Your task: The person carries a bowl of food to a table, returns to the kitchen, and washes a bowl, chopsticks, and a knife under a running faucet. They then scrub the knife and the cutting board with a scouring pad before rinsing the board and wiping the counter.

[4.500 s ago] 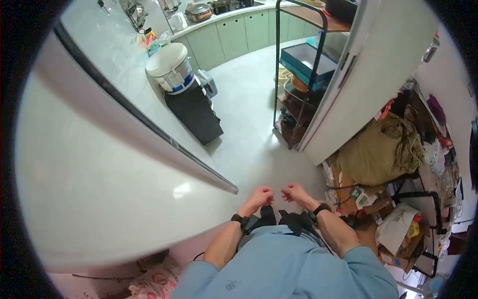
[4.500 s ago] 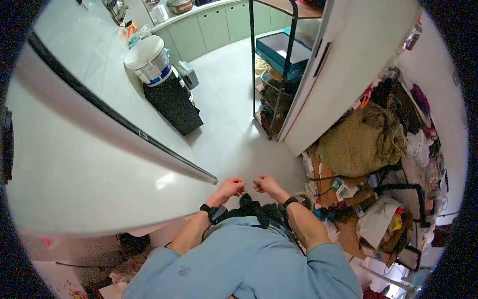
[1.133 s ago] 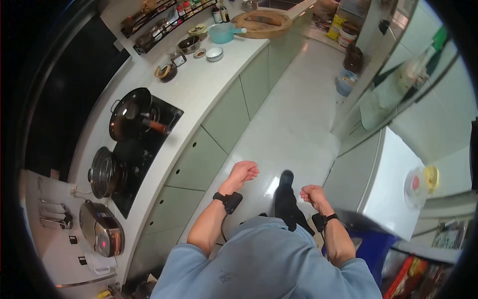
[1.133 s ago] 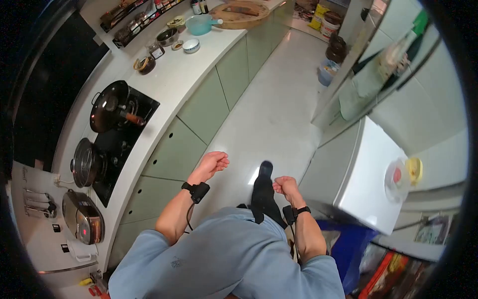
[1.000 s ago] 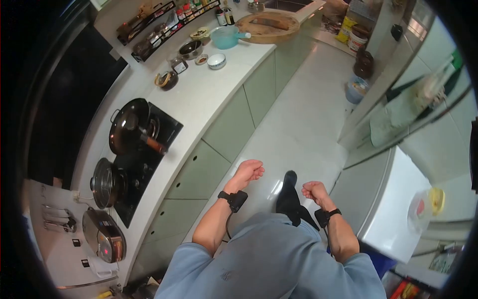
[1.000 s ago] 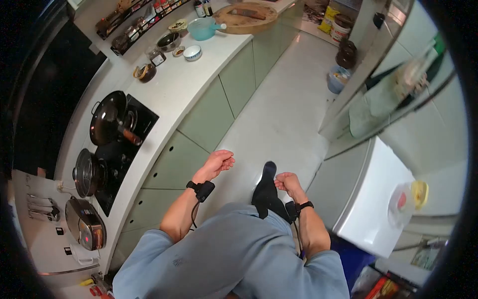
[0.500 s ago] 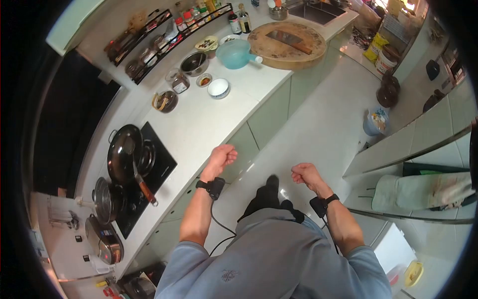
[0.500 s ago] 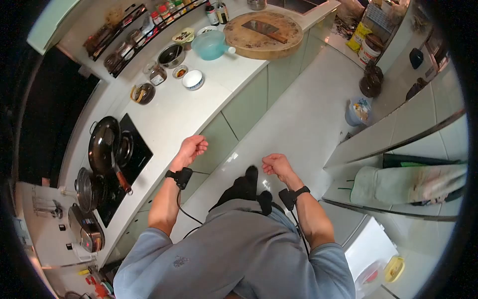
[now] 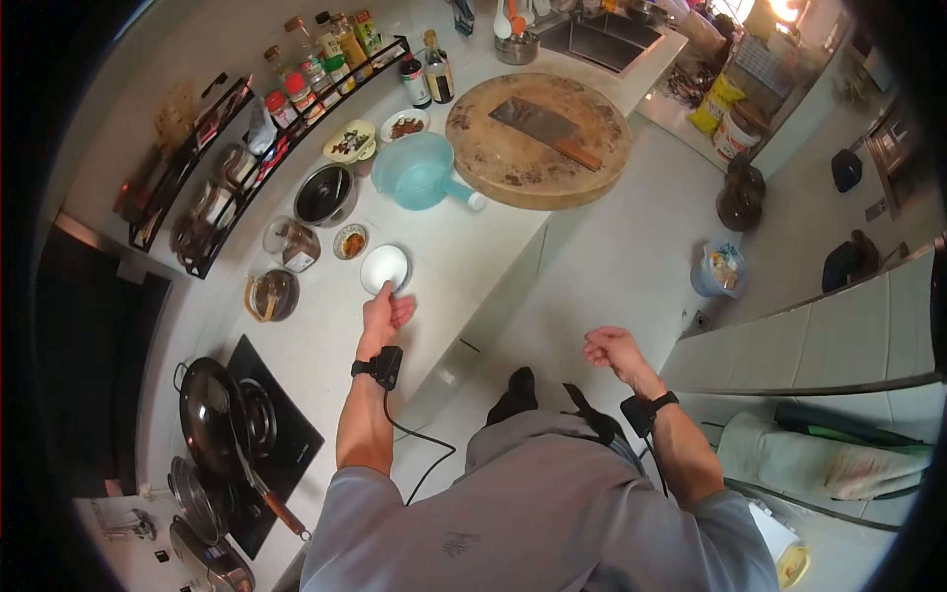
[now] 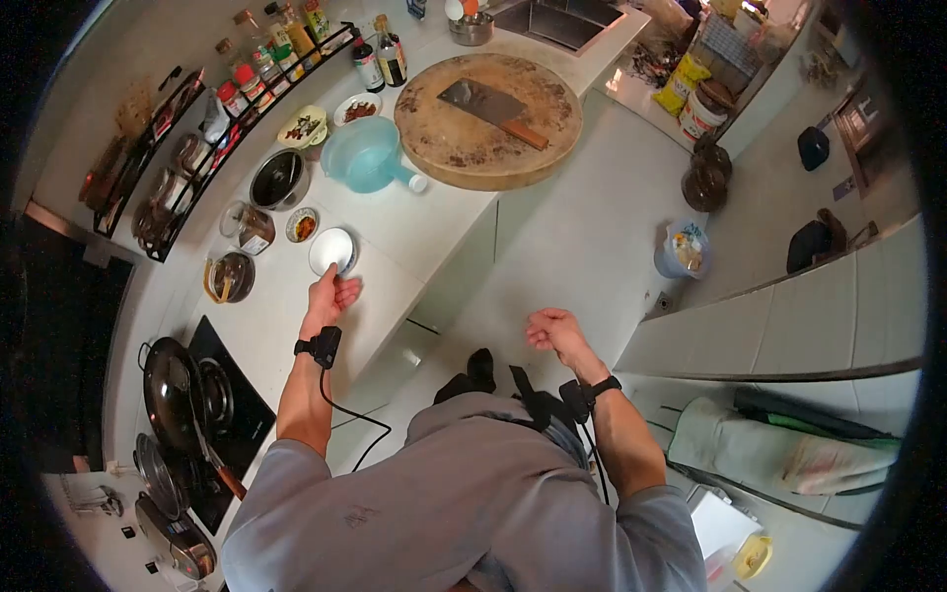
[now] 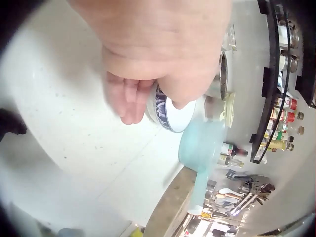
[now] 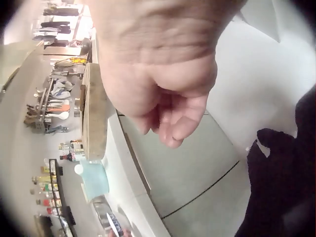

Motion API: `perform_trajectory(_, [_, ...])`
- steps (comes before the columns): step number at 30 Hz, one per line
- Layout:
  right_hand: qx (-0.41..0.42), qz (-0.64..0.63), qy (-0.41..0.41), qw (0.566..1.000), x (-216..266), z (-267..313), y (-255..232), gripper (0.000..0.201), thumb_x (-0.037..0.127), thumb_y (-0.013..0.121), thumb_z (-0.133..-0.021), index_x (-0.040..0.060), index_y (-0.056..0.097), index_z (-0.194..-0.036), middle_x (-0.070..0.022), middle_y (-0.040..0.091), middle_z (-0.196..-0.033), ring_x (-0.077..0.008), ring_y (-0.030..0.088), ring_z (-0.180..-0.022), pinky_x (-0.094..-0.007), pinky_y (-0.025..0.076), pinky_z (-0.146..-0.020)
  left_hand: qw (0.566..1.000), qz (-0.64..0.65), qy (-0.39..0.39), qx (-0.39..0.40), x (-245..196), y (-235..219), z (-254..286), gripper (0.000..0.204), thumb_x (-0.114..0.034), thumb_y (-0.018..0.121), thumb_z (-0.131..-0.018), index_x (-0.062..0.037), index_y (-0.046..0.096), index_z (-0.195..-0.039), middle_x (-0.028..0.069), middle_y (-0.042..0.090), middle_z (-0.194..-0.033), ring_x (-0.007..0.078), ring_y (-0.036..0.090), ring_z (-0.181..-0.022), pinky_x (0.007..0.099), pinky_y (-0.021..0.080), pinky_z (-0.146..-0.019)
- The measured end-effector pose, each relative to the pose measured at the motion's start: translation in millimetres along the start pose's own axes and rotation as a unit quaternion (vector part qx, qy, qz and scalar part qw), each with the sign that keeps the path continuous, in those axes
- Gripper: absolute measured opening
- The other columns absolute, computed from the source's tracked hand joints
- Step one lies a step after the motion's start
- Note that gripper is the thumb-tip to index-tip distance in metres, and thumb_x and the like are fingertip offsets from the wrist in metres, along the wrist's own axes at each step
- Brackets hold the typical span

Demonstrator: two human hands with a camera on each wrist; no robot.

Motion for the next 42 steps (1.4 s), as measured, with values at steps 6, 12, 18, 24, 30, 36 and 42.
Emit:
perform_trajectory(6, [0.009,0.016,0.019,1.000,27,-42,3,0.016,0.021,0.071,-0.094,0.0059,0.068,-0.098,-0.0052,0.069,-0.085,-0.0140,0.066,-0.071,-0.0276,0.055,-0.063,0.998,0.049,-0.037,-0.024,9,-15,-43,0.026,-0.013,0.053,-0.098,0.0112,0.057,-0.106,0.0220,0.073,-0.093,0.0289,0.074,-0.074,0.0366,0.063,-0.064])
perform_trajectory(12, [0.046,0.052,0.007,0.998,68,-84,-1,0.016,0.021,0.070,-0.095,0.0049,0.070,-0.096,-0.0055,0.069,-0.083,-0.0137,0.066,-0.071,-0.0265,0.055,-0.064,1.000,0.022,0.007,-0.009,-10,28,-2,0.035,-0.003,0.050,-0.095,0.0148,0.054,-0.125,0.0223,0.070,-0.106,0.0317,0.075,-0.080,0.0347,0.063,-0.062])
perform_trajectory(18, [0.097,0.085,-0.008,0.992,122,-137,-24,0.019,0.023,0.066,-0.097,0.0043,0.070,-0.094,-0.0065,0.072,-0.084,-0.0145,0.068,-0.072,-0.0288,0.055,-0.065,0.995,-0.047,-0.006,0.093,-14,184,53,0.046,-0.001,0.056,-0.088,0.0140,0.049,-0.131,0.0243,0.069,-0.103,0.0309,0.072,-0.072,0.0318,0.059,-0.052])
perform_trajectory(24, [0.149,0.115,-0.045,0.981,199,-196,-118,0.019,0.022,0.065,-0.099,0.0034,0.070,-0.096,-0.0067,0.071,-0.082,-0.0150,0.068,-0.071,-0.0294,0.056,-0.064,0.975,-0.008,-0.033,0.220,-10,418,57,0.051,0.001,0.058,-0.085,0.0095,0.048,-0.135,0.0239,0.070,-0.099,0.0307,0.071,-0.066,0.0330,0.061,-0.053])
perform_trajectory(30, [0.090,0.071,-0.027,0.993,288,-235,-307,0.019,0.025,0.068,-0.097,0.0063,0.070,-0.092,-0.0054,0.071,-0.081,-0.0145,0.067,-0.069,-0.0294,0.055,-0.063,0.950,0.006,-0.048,0.308,-12,652,28,0.057,-0.002,0.060,-0.088,0.0010,0.044,-0.143,0.0191,0.070,-0.107,0.0270,0.071,-0.074,0.0338,0.058,-0.063])
perform_trajectory(36, [0.004,-0.023,-0.045,0.999,354,-273,-455,0.017,0.024,0.069,-0.096,0.0077,0.070,-0.095,-0.0047,0.070,-0.081,-0.0145,0.067,-0.068,-0.0287,0.054,-0.064,0.934,0.051,-0.106,0.337,-3,801,-8,0.048,-0.008,0.065,-0.089,-0.0024,0.048,-0.134,0.0154,0.070,-0.099,0.0245,0.070,-0.071,0.0322,0.055,-0.059])
perform_trajectory(42, [0.001,-0.055,-0.011,0.998,390,-344,-508,0.015,0.020,0.069,-0.095,0.0053,0.069,-0.096,-0.0048,0.069,-0.081,-0.0140,0.065,-0.068,-0.0285,0.054,-0.064,0.933,0.046,-0.123,0.334,-22,905,-86,0.043,-0.014,0.067,-0.091,-0.0041,0.053,-0.130,0.0111,0.069,-0.094,0.0195,0.064,-0.066,0.0310,0.050,-0.057])
Point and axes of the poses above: each hand's wrist, its own z-axis away from the middle knuckle, its own y-axis out of the palm, x = y × z, the point moved 10 cm from there along -z, towards the middle knuckle
